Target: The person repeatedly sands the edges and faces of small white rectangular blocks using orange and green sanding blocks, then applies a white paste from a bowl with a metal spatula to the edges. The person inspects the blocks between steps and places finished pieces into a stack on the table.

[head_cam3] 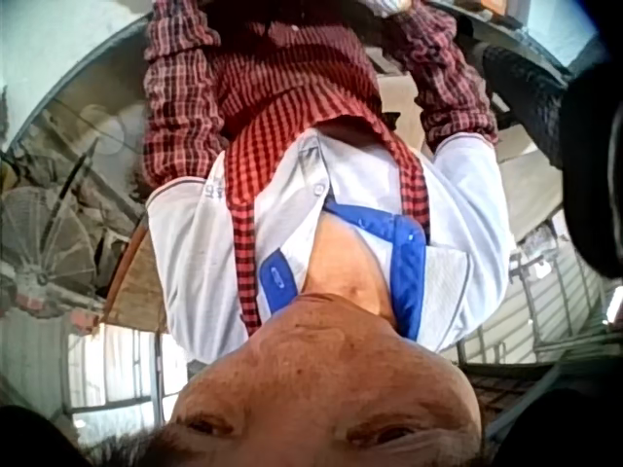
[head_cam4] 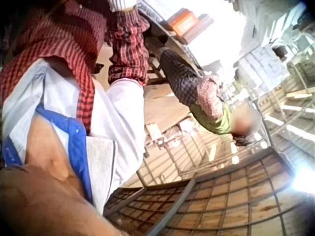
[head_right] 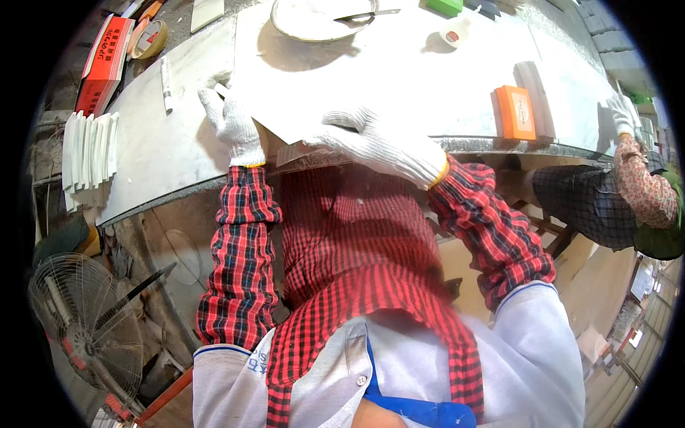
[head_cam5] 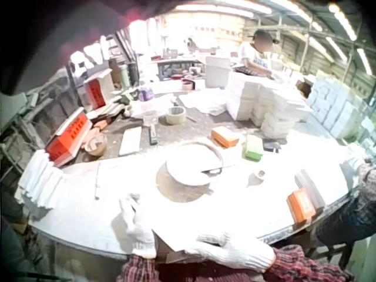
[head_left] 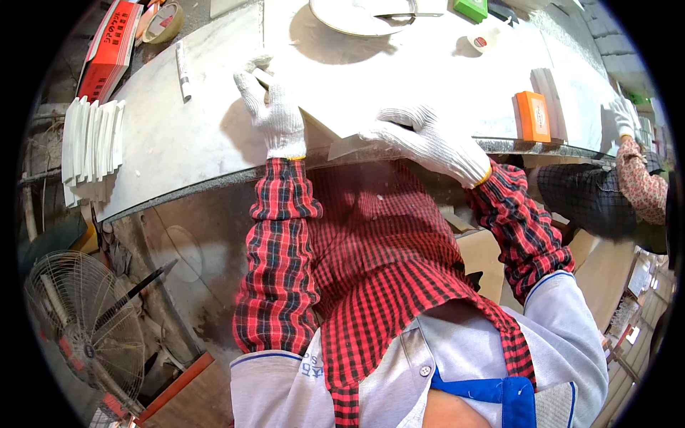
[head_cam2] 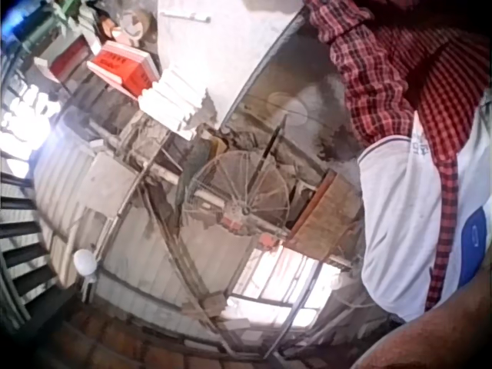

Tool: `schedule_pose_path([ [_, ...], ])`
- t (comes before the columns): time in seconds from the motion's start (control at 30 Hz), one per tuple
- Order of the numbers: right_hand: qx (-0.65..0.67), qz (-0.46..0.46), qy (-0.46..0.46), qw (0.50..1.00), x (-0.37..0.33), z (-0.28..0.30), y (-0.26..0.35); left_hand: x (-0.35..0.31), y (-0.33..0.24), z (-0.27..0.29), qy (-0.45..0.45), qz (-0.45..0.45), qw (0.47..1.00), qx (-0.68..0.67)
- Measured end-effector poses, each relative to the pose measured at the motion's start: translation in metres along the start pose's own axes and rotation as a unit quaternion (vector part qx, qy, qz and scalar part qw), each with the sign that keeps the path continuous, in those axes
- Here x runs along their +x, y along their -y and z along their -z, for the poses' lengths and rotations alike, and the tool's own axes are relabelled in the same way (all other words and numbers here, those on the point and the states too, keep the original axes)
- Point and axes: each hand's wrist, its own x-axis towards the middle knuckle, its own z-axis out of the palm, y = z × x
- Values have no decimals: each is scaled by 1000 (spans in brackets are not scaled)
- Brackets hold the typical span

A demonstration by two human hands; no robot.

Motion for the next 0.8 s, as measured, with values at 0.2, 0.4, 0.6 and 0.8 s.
schedule_pose_path([
  [0.2,52,-67,4,996,31,-4,2,-1,-6,-3,-1,72,996,-57],
  [0.4,115,-111,34,987,-41,18,-4,-5,-8,-2,-16,45,998,-31],
  [0.6,465,-252,-209,823,-82,-27,-21,-6,-16,-16,-77,61,995,26],
  [0.8,696,-150,-227,665,-75,-66,-34,-26,-56,-35,-177,142,949,217],
])
